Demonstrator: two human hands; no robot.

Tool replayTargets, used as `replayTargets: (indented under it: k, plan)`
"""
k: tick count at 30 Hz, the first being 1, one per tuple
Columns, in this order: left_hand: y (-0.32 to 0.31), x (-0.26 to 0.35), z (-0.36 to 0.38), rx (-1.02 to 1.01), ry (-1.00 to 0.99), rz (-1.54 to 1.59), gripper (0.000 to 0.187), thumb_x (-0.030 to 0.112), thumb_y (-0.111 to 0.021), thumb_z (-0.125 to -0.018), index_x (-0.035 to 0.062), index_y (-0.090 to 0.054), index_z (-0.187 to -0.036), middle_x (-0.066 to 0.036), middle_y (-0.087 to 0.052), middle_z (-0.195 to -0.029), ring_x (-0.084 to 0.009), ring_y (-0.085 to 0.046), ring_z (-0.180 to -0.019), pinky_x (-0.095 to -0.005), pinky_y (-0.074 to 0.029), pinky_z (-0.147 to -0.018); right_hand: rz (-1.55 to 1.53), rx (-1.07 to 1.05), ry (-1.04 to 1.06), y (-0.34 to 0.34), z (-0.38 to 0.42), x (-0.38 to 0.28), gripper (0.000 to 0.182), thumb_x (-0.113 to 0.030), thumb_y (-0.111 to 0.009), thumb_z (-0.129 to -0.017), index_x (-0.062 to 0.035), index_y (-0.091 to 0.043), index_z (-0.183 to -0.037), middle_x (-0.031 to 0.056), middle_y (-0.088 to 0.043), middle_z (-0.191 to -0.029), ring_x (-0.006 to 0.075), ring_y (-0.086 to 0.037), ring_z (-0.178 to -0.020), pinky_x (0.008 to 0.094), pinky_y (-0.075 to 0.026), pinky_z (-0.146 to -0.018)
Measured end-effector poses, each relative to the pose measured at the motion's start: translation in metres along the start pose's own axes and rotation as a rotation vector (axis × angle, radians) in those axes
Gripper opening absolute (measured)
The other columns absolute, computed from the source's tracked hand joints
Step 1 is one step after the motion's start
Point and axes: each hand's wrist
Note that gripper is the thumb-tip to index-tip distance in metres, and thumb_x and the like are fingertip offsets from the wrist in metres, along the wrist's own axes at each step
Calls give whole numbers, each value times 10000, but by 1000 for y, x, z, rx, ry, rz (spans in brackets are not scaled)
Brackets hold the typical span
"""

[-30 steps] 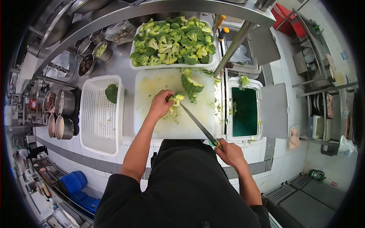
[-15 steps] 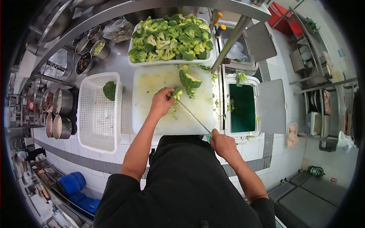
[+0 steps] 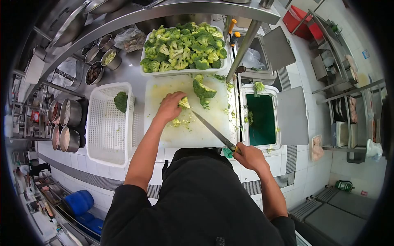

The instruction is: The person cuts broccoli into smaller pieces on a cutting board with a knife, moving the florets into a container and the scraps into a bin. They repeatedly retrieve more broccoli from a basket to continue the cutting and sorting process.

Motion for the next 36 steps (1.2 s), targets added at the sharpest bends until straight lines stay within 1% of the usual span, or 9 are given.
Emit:
replayTargets:
  k: [4, 6, 9, 13, 16, 21, 31, 33, 36]
  plan:
    - [2, 7, -15, -82, 42, 61, 510, 129, -679, -839, 120, -655, -1348, -138, -584, -1432, -345, -562, -1276, -421, -465, -1085, -65, 60, -67, 0, 12, -6, 314, -370, -622, -979, -81, -579, -1094, 232, -718, -847, 459, -694, -841, 559, -528, -756]
    - [26, 24, -26, -380, 220, 90, 457, 260, -716, -846, 85, -697, -1267, -160, -651, -1345, -340, -630, -1190, -419, -506, -1018, -94, 68, -93, 1, 16, -7, 321, -374, -619, -978, -78, -575, -1093, 234, -719, -848, 461, -695, -839, 560, -526, -756]
    - [21, 20, -45, -542, 284, 72, 437, 360, -746, -840, 77, -738, -1173, -153, -736, -1158, -331, -694, -1063, -413, -542, -921, -94, 95, -94, -5, 16, -5, 323, -373, -617, -977, -76, -575, -1097, 226, -720, -846, 463, -695, -833, 559, -526, -755]
    - [1, 20, -47, -239, 336, 60, 451, 384, -713, -876, 91, -729, -1218, -144, -764, -1017, -341, -717, -967, -425, -553, -893, -79, 84, -111, -11, 17, -4, 326, -372, -615, -976, -73, -577, -1099, 226, -720, -839, 468, -692, -828, 559, -525, -754]
    - [1, 20, -29, -179, 355, 186, 447, 302, -700, -899, 105, -693, -1300, -148, -750, -1153, -322, -704, -1042, -393, -552, -911, -66, 63, -124, -14, 22, -5, 324, -371, -611, -977, -73, -579, -1100, 230, -722, -836, 466, -693, -831, 561, -526, -755]
    - [-9, 15, -11, -75, 26, 365, 517, 60, -643, -866, 132, -654, -1378, -132, -688, -1322, -327, -666, -1085, -398, -532, -959, -62, 79, -82, -19, 21, -7, 304, -348, -622, -970, -74, -584, -1096, 232, -724, -840, 462, -695, -835, 569, -524, -753]
    - [-4, 19, -17, -166, 267, 383, 457, 97, -646, -894, 122, -668, -1350, -147, -691, -1281, -322, -664, -1038, -400, -530, -952, -5, 90, -65, -15, 14, -13, 300, -347, -622, -971, -72, -587, -1088, 230, -719, -826, 457, -696, -827, 563, -528, -746]
    - [-3, 23, -19, -180, 290, 370, 424, 118, -668, -906, 109, -695, -1329, -142, -718, -1252, -262, -692, -1008, -372, -548, -925, -13, 115, -67, -15, 14, -12, 297, -347, -622, -973, -73, -587, -1084, 229, -717, -823, 457, -696, -826, 566, -526, -744]
    - [-24, 10, -17, -67, 90, 338, 409, 132, -671, -902, 109, -712, -1308, -158, -736, -1180, -271, -696, -973, -374, -553, -898, -14, 126, -69, -18, 14, -8, 298, -350, -620, -974, -75, -584, -1081, 229, -717, -817, 458, -696, -819, 569, -526, -738]
Point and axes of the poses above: each hand's wrist, its own z-axis away from the middle knuckle, its own y-axis out of the back of the hand, x = y × z
